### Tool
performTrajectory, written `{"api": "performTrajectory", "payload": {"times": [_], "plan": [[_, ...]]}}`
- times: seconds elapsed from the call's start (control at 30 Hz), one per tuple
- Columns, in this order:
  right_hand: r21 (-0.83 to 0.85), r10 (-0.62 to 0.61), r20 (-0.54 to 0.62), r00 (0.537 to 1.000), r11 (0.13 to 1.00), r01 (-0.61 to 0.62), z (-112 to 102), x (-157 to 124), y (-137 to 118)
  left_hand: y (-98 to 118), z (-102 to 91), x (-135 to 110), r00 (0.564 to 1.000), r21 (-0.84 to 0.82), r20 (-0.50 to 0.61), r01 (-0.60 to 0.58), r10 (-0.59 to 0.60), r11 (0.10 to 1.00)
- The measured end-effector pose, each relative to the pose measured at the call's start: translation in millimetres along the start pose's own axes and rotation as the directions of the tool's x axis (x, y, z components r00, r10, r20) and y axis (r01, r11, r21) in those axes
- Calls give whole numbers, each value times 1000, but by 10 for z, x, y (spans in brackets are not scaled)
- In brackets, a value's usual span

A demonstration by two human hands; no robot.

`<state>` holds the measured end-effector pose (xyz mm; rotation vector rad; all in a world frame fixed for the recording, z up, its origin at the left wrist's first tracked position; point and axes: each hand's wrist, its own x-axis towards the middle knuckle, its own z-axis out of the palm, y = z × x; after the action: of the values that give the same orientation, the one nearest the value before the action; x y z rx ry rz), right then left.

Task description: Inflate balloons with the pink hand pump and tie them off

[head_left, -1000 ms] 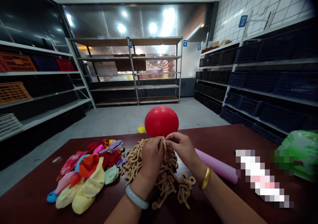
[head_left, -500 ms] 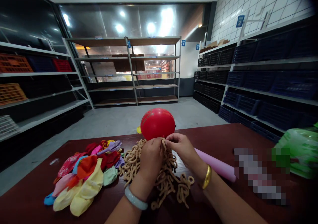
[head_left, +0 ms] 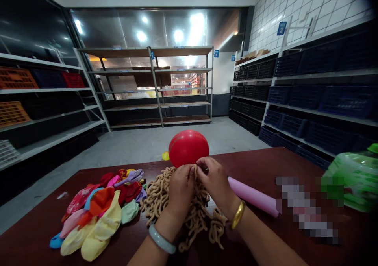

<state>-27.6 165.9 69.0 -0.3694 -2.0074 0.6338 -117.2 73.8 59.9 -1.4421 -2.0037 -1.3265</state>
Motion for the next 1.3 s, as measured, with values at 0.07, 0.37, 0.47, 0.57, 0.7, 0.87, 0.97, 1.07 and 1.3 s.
{"api": "performTrajectory", "payload": {"times": [0.07, 0.37, 0.47, 0.57, 0.7, 0.87, 0.97, 1.07, 1.3], "plan": [[28, 4, 12, 1000, 1000, -5, -4, 14, 2, -5, 0, -5, 1000, -16, 3, 3, -3, 1000], [-90, -10, 53, 999, 996, 15, -71, 27, -8, -114, 10, 0, 999, -118, 41, -9, 14, 993], [-119, -74, 58, 996, 990, 81, -92, 23, -9, -141, 12, 11, 999, -112, 48, -6, 11, 994], [-140, -117, 80, 990, 982, 128, -113, 22, -6, -151, 18, 21, 997, -93, 78, -1, 9, 996], [-109, -131, 97, 987, 984, 141, -124, 25, 14, -126, 22, 25, 997, -54, 75, -10, 14, 998], [10, -55, 49, 997, 998, 54, -91, 34, 27, -73, 6, 22, 999, 25, 34, -41, 40, 999], [74, -1, 33, 999, 997, -2, -77, 41, 14, -67, 3, 23, 998, 46, 33, -47, 46, 998], [135, 4, 56, 998, 991, -12, -83, 48, -6, -82, 4, 26, 999, 46, 19, -49, 48, 998], [250, -71, 77, 995, 967, 49, -100, 33, -42, -68, -34, 34, 999, 46, -32, -12, 13, 999]]}}
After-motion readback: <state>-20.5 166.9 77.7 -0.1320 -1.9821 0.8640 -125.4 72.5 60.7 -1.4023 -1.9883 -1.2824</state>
